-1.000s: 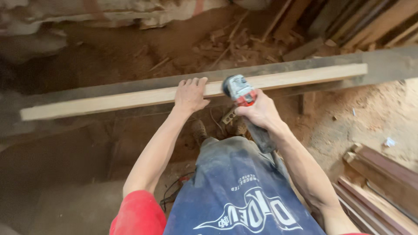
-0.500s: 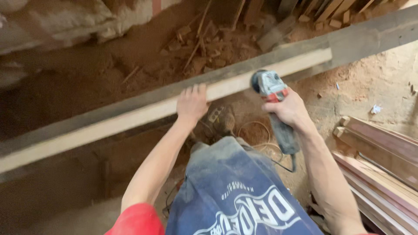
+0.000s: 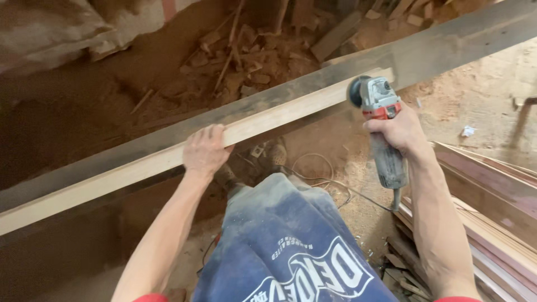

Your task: The person sands a long wooden plank using an angle grinder, then sets it aside. The person then picks up a circular saw and cuts a smaller wooden plank. The person is wearing sandals.

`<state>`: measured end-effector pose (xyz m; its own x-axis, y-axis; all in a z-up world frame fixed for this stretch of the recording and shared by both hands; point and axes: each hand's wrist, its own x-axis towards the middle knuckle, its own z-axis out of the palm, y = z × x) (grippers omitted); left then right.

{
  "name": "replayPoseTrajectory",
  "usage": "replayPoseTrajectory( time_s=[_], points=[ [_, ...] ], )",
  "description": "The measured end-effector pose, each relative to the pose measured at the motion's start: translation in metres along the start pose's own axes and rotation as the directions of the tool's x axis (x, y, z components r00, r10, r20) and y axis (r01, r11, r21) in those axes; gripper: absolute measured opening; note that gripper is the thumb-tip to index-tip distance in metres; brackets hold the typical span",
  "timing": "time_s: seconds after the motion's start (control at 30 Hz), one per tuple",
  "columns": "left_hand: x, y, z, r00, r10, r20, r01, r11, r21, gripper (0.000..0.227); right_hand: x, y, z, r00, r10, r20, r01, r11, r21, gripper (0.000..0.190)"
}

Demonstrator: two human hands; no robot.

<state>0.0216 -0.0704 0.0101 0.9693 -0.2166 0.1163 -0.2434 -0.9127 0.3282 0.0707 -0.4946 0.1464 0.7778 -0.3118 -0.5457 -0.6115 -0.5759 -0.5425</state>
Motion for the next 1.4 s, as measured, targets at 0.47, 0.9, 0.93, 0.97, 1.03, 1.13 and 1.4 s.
replayPoseTrajectory(
  time_s=[0.47, 0.9, 0.93, 0.97, 1.03, 1.13, 1.4],
  points=[
    [-0.003, -0.001, -0.001, 0.999, -0.006, 0.045, 0.004, 0.998, 0.057, 0.053, 0.021, -0.014, -0.025, 1.0, 0.008, -0.021, -0.008, 1.0, 0.005, 0.035],
    [-0.002, 0.003, -0.002, 0.998, 0.008, -0.054, -0.003, 0.997, 0.08, 0.052, -0.049, -0.096, 0.097, 0.957, 0.027, 0.287, 0.101, 0.901, -0.422, 0.082],
    [-0.003, 0.003, -0.003, 0.999, 0.001, -0.052, 0.003, 0.996, 0.086, 0.051, -0.048, -0.096, 0.097, 0.952, 0.038, 0.303, 0.106, 0.888, -0.447, 0.082],
    [-0.004, 0.004, -0.003, 0.999, -0.003, -0.045, 0.007, 0.996, 0.09, 0.051, -0.045, -0.093, 0.094, 0.957, 0.032, 0.287, 0.097, 0.901, -0.424, 0.081],
    [-0.005, 0.004, -0.004, 0.999, -0.002, -0.048, 0.007, 0.995, 0.097, 0.049, -0.03, -0.083, 0.075, 0.968, 0.019, 0.25, 0.079, 0.923, -0.376, 0.079],
    [-0.002, 0.005, -0.004, 0.997, 0.013, -0.08, -0.007, 0.997, 0.078, 0.048, -0.008, -0.064, 0.04, 0.984, -0.032, 0.176, 0.094, 0.928, -0.36, 0.074],
    [-0.001, 0.001, -0.005, 0.998, 0.027, -0.061, -0.02, 0.994, 0.107, 0.049, 0.029, -0.025, -0.028, 0.994, 0.029, 0.108, -0.011, 0.987, -0.161, 0.04]
  ],
)
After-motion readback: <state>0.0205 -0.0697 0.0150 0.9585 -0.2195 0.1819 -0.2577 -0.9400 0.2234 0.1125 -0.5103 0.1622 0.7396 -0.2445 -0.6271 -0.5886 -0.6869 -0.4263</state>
